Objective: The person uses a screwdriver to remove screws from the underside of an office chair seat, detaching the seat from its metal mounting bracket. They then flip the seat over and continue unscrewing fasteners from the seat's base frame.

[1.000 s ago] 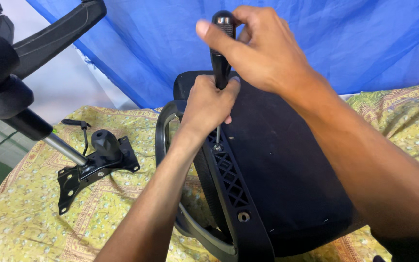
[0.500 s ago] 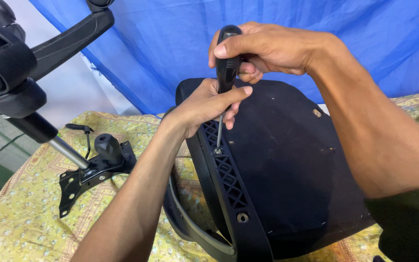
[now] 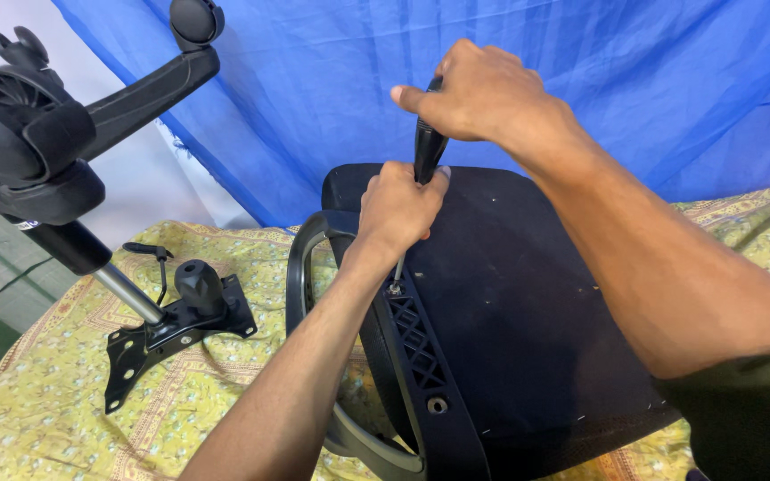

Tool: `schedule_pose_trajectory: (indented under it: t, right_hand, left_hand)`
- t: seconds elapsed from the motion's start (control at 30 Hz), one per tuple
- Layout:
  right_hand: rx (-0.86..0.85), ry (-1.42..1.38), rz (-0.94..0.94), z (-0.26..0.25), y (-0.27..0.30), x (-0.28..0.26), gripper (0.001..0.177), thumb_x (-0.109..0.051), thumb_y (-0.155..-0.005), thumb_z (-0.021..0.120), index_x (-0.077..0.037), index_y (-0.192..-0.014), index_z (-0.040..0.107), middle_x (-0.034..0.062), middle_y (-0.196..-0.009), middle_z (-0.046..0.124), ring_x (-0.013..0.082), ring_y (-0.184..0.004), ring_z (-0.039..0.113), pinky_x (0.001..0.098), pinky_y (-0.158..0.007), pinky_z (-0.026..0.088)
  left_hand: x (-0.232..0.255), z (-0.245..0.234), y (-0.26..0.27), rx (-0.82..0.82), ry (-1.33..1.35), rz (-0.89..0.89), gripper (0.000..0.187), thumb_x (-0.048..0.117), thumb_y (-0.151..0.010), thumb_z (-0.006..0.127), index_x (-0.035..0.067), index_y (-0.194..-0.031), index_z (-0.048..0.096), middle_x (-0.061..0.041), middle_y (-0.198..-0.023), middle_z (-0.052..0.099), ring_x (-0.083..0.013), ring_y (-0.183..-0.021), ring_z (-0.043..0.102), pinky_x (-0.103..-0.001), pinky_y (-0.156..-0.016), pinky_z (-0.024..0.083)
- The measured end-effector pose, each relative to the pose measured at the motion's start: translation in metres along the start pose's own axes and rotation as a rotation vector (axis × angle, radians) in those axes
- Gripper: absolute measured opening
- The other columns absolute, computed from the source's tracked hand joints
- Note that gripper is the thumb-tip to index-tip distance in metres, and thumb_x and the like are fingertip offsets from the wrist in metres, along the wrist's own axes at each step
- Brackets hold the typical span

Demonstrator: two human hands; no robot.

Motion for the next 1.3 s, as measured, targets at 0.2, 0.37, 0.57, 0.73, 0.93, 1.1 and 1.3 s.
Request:
schedule_pose_trajectory:
  t: [0.2, 0.37, 0.57, 0.73, 0.93, 1.1, 1.3]
  right_hand:
    - [-0.329, -0.348, -0.229, -0.001, -0.003, -0.002, 0.043, -0.045, -0.096, 0.067, -0.005, -0.085, 0.071, 0.0081, -0.059, 0.053, 0.0167, -0.052, 0.05, 0.034, -0.048, 0.04]
    - [-0.488, -0.385, -0.392, -0.016, 0.007, -0.02, 0.03, -0.042, -0.092, 0.066, -0.013, -0.088, 0.072, -0.0026, -0.06, 0.061, 0.0076, -0.049, 0.053, 0.0271, -0.046, 0.046]
    - [-0.24, 0.019, 0.018, -0.018, 0.008, -0.014, 0.077, -0.068, -0.101, 0.049, 0.001, -0.071, 0.066, 0.0117, -0.054, 0.057, 0.0217, -0.045, 0.055, 0.0412, -0.049, 0.047]
    - [-0.083, -0.094, -0.104, -0.009, 0.006, -0.009, 0.058, -0.052, -0.092, 0.063, -0.003, -0.06, 0.063, 0.0117, -0.046, 0.055, 0.0249, -0.042, 0.056, 0.0426, -0.047, 0.045]
    - [0.127, -0.402, -0.663, -0.001, 0.014, -0.019, 0.031, -0.018, -0.093, 0.059, 0.001, -0.069, 0.062, 0.0093, -0.05, 0.043, 0.0182, -0.046, 0.038, 0.038, -0.046, 0.03]
    - [0.191, -0.475, -0.796, -0.005, 0.024, -0.026, 0.034, -0.02, -0.097, 0.059, 0.002, -0.071, 0.062, 0.0098, -0.054, 0.046, 0.0192, -0.05, 0.041, 0.0386, -0.051, 0.032]
    - [0.138, -0.051, -0.127, -0.006, 0.017, -0.023, 0.057, -0.055, -0.098, 0.059, -0.005, -0.076, 0.075, 0.0122, -0.063, 0.066, 0.0323, -0.074, 0.067, 0.0474, -0.065, 0.049]
  left_hand:
    - [-0.009, -0.001, -0.011, -0.324, 0.353, -0.04, 0.041, 0.034, -0.091, 0.069, 0.01, -0.062, 0.054, 0.0, -0.052, 0.054, -0.0145, -0.044, 0.06, -0.03, -0.049, 0.052]
    - [-0.007, -0.004, -0.009, -0.454, 0.383, -0.049, 0.041, 0.036, -0.091, 0.07, 0.013, -0.062, 0.052, 0.001, -0.053, 0.053, -0.0128, -0.046, 0.061, -0.028, -0.05, 0.055]
    - [0.001, 0.0, 0.0, -0.125, 0.127, 0.075, 0.043, 0.033, -0.091, 0.064, 0.006, -0.058, 0.055, -0.005, -0.051, 0.06, -0.0147, -0.041, 0.063, -0.032, -0.048, 0.053]
    - [0.003, -0.001, 0.0, -0.139, 0.183, 0.094, 0.045, 0.032, -0.092, 0.065, 0.006, -0.058, 0.051, -0.005, -0.05, 0.058, -0.0143, -0.042, 0.063, -0.033, -0.047, 0.052]
    - [-0.003, -0.008, -0.002, -0.537, 0.388, -0.037, 0.04, 0.032, -0.09, 0.071, 0.015, -0.06, 0.05, 0.001, -0.05, 0.048, -0.0126, -0.046, 0.055, -0.032, -0.056, 0.052]
    - [-0.003, -0.009, -0.001, -0.531, 0.392, 0.025, 0.039, 0.027, -0.089, 0.069, 0.012, -0.059, 0.048, 0.0, -0.05, 0.046, -0.0152, -0.047, 0.054, -0.033, -0.059, 0.054]
    - [-0.005, -0.006, 0.0, 0.165, 0.006, 0.084, 0.031, 0.026, -0.086, 0.069, 0.008, -0.062, 0.061, -0.007, -0.057, 0.061, -0.0212, -0.051, 0.063, -0.037, -0.06, 0.049]
Point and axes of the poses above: each hand's wrist, its own y-axis away from the middle knuckle, its own z-axis out of the palm, x = y × z, the point moved 5 cm from there along -y, towards the middle knuckle
